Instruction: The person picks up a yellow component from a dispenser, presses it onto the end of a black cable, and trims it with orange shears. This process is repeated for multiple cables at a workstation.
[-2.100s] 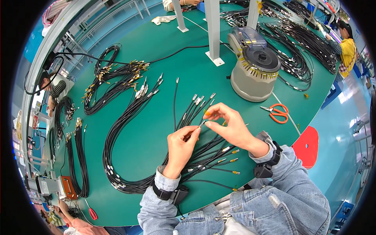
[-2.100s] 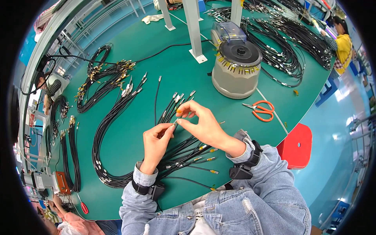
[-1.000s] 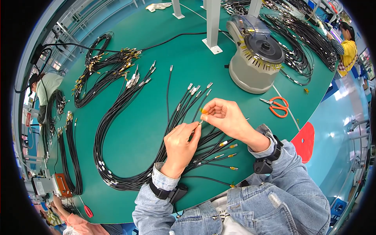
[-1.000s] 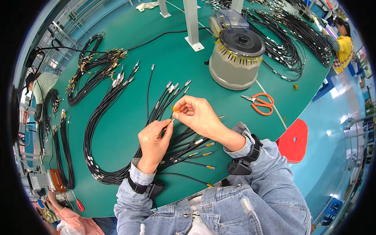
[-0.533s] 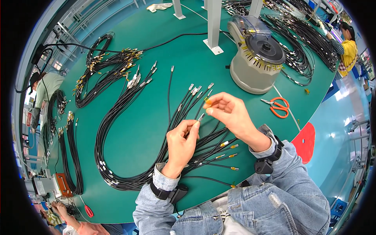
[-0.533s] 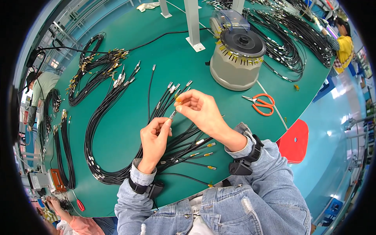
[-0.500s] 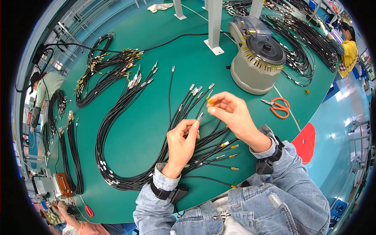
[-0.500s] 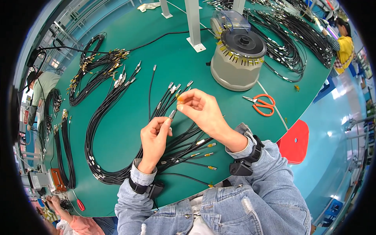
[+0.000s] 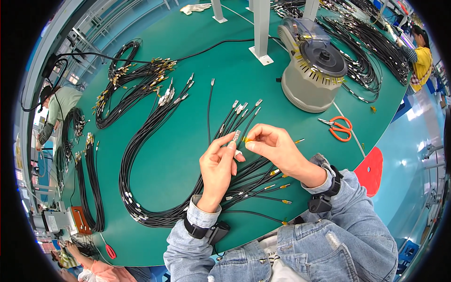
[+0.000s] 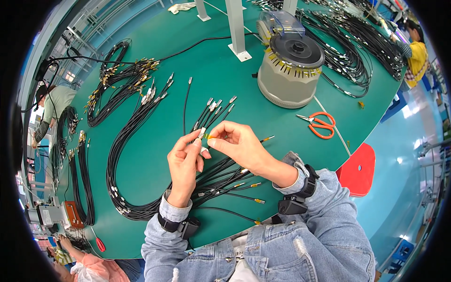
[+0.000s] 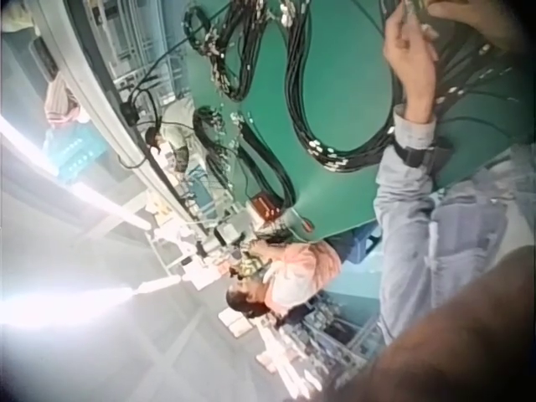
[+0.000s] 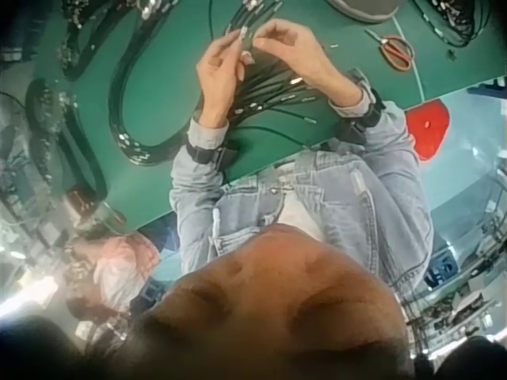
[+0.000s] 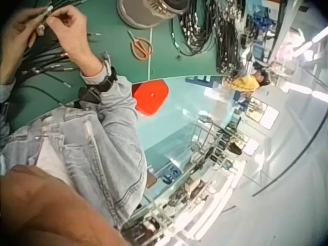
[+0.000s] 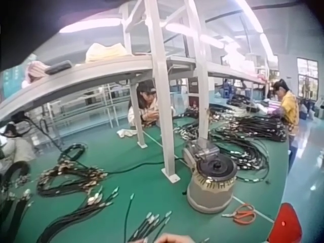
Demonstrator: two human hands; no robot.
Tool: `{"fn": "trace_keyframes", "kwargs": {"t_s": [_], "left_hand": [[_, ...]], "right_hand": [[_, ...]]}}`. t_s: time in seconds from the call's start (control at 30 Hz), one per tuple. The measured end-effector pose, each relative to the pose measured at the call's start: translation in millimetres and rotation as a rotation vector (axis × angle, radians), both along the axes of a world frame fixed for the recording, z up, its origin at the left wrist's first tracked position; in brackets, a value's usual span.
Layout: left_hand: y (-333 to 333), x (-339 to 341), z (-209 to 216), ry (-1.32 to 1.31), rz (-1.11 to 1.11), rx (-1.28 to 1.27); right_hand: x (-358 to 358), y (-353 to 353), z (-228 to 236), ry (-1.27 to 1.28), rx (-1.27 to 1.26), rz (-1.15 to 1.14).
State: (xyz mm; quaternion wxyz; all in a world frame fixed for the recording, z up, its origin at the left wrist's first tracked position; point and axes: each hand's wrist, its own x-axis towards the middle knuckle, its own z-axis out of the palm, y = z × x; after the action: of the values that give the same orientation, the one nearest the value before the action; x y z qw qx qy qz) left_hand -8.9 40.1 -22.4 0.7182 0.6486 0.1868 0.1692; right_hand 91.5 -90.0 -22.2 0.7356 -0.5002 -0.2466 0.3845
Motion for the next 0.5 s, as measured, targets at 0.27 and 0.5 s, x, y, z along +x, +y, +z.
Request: {"fn": "trace_keyframes", "kwargs": {"t_s": [0.27, 0.5], "left_hand": [[-3.3, -0.5, -2.5, 0.004, 0.036, -0.039], [-3.5, -0.4, -4.9, -0.010, -0.014, -0.065]], "right_hand": [[-2.3, 1.9, -6.0, 0.008, -0.030, -0.006], [-3.3, 9.2, -7.9, 0.006, -0.040, 0.013]]}}
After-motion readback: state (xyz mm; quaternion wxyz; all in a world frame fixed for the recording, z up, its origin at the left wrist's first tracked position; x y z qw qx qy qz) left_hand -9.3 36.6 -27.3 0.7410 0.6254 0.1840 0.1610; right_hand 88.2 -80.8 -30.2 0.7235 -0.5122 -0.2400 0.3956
